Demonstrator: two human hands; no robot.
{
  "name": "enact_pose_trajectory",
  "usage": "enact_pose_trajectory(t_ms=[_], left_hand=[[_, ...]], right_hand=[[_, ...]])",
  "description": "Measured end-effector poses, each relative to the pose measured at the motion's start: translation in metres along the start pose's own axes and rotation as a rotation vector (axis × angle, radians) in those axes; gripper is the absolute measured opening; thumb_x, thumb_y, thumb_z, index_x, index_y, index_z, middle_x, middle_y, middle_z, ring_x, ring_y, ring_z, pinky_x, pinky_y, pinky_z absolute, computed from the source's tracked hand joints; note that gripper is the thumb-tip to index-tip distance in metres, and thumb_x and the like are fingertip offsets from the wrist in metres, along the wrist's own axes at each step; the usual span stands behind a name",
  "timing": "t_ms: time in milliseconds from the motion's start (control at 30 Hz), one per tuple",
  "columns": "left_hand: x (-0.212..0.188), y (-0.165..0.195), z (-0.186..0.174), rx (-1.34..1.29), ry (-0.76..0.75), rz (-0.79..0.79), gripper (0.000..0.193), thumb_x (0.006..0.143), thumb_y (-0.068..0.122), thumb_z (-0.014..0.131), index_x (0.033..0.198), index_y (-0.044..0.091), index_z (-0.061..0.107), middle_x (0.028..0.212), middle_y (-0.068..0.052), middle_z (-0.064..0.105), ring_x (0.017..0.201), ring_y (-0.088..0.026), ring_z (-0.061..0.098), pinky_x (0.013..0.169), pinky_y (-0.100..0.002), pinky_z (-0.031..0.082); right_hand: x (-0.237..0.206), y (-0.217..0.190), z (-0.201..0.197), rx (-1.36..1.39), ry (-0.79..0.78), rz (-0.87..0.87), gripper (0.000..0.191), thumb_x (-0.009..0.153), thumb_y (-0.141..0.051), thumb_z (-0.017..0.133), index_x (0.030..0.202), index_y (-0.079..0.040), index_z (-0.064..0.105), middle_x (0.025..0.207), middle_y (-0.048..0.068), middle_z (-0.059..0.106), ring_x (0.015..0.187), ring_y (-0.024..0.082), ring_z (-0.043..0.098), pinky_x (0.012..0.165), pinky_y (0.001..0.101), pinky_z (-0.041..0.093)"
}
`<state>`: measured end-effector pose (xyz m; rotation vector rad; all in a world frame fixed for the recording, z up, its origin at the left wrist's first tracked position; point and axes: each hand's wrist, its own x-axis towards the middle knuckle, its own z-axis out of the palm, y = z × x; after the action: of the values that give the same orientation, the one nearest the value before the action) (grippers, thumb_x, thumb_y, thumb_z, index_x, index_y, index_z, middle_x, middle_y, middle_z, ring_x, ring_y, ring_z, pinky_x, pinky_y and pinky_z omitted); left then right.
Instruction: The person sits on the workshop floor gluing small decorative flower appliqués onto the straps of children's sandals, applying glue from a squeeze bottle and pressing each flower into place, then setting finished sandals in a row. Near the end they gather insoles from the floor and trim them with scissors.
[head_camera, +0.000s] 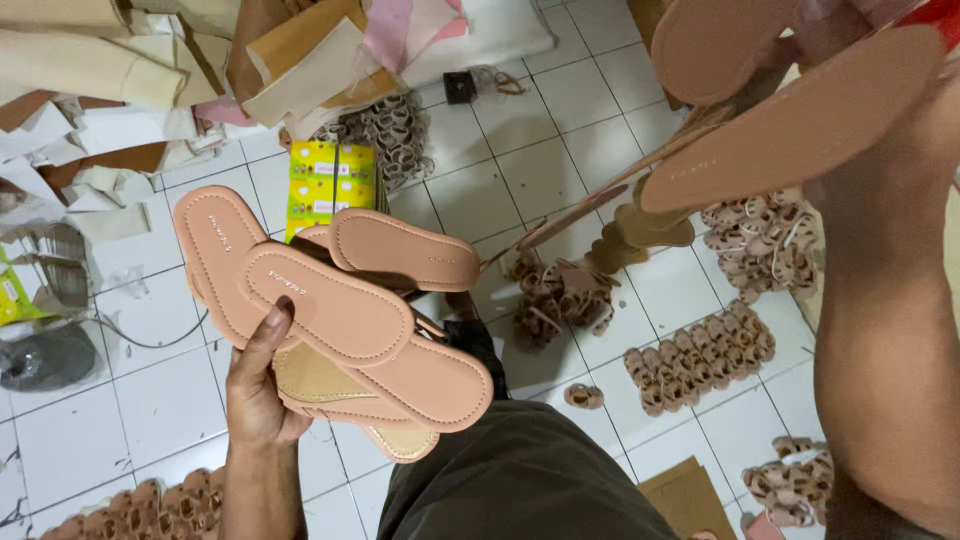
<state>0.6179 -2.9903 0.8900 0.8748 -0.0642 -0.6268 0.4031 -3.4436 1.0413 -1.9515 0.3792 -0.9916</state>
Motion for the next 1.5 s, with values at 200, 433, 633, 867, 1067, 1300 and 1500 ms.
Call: enact_pose_trajectory(t_ms=[200, 433, 633, 867, 1067, 1300, 1500], left_hand=[[0.200, -0.039, 0.058, -0.058, -0.005, -0.080, 0.058, 0.095, 0.020, 0.069, 0.146, 0.002, 0.049, 0.133, -0.011, 0.064, 0.122, -0.024, 0.064, 0.103, -0.043, 0.053], [0.354, -0.052, 0.116, 0.009, 0.180, -0.227, 0.061, 0.087, 0.026, 0.073, 0.140, 0.001, 0.056, 0.130, -0.013, 0.067, 0.120, -0.027, 0.064, 0.101, -0.045, 0.054], [0.448, -0.089, 0.141, 0.001, 0.302, -0.140, 0.057, 0.090, 0.025, 0.071, 0.140, 0.001, 0.059, 0.140, -0.010, 0.064, 0.124, -0.023, 0.064, 0.104, -0.043, 0.054], [0.523, -0.173, 0.179, -0.272, 0.729, 0.112, 0.047, 0.091, 0.027, 0.067, 0.131, 0.005, 0.058, 0.125, -0.019, 0.068, 0.107, -0.030, 0.072, 0.086, -0.044, 0.064], [0.507, -0.226, 0.223, -0.328, 1.085, 0.318, 0.045, 0.094, 0.027, 0.066, 0.128, -0.001, 0.058, 0.113, -0.020, 0.070, 0.095, -0.030, 0.073, 0.078, -0.044, 0.064], [0.474, -0.306, 0.261, -0.453, 1.306, 0.518, 0.045, 0.095, 0.026, 0.066, 0.127, -0.005, 0.057, 0.114, -0.022, 0.070, 0.098, -0.030, 0.074, 0.080, -0.040, 0.066], [0.478, -0.380, 0.259, -0.485, 1.506, 0.499, 0.049, 0.094, 0.025, 0.067, 0.128, -0.008, 0.055, 0.115, -0.024, 0.069, 0.099, -0.031, 0.074, 0.079, -0.041, 0.067]], right_hand=[[0.164, 0.088, 0.042, -0.025, 0.004, -0.045, 0.023, 0.108, -0.011, 0.068, 0.128, -0.001, 0.061, 0.114, 0.005, 0.066, 0.101, 0.014, 0.067, 0.090, 0.0298, 0.059], [0.280, 0.155, 0.106, 0.030, -0.063, -0.027, 0.024, 0.106, -0.004, 0.071, 0.127, 0.000, 0.060, 0.114, 0.005, 0.068, 0.099, 0.013, 0.068, 0.086, 0.0281, 0.059], [0.381, 0.239, 0.179, 0.213, -0.255, 0.087, 0.030, 0.102, -0.002, 0.074, 0.128, 0.001, 0.059, 0.116, 0.005, 0.068, 0.100, 0.012, 0.068, 0.085, 0.0273, 0.059], [0.515, 0.349, 0.273, 0.402, -0.850, 0.207, 0.025, 0.100, -0.005, 0.071, 0.123, 0.003, 0.064, 0.107, 0.008, 0.073, 0.093, 0.016, 0.072, 0.082, 0.0314, 0.062], [0.546, 0.377, 0.336, 0.550, -1.152, 0.030, 0.034, 0.101, -0.004, 0.074, 0.130, 0.004, 0.058, 0.116, 0.009, 0.070, 0.100, 0.015, 0.069, 0.088, 0.0315, 0.060], [0.513, 0.373, 0.370, 0.677, -1.506, 0.079, 0.030, 0.102, 0.001, 0.072, 0.129, 0.003, 0.059, 0.115, 0.009, 0.070, 0.097, 0.016, 0.070, 0.089, 0.0334, 0.063], [0.457, 0.393, 0.407, 0.651, -1.725, -0.142, 0.030, 0.103, 0.005, 0.071, 0.128, 0.003, 0.054, 0.110, 0.010, 0.069, 0.094, 0.016, 0.071, 0.086, 0.0302, 0.061]])
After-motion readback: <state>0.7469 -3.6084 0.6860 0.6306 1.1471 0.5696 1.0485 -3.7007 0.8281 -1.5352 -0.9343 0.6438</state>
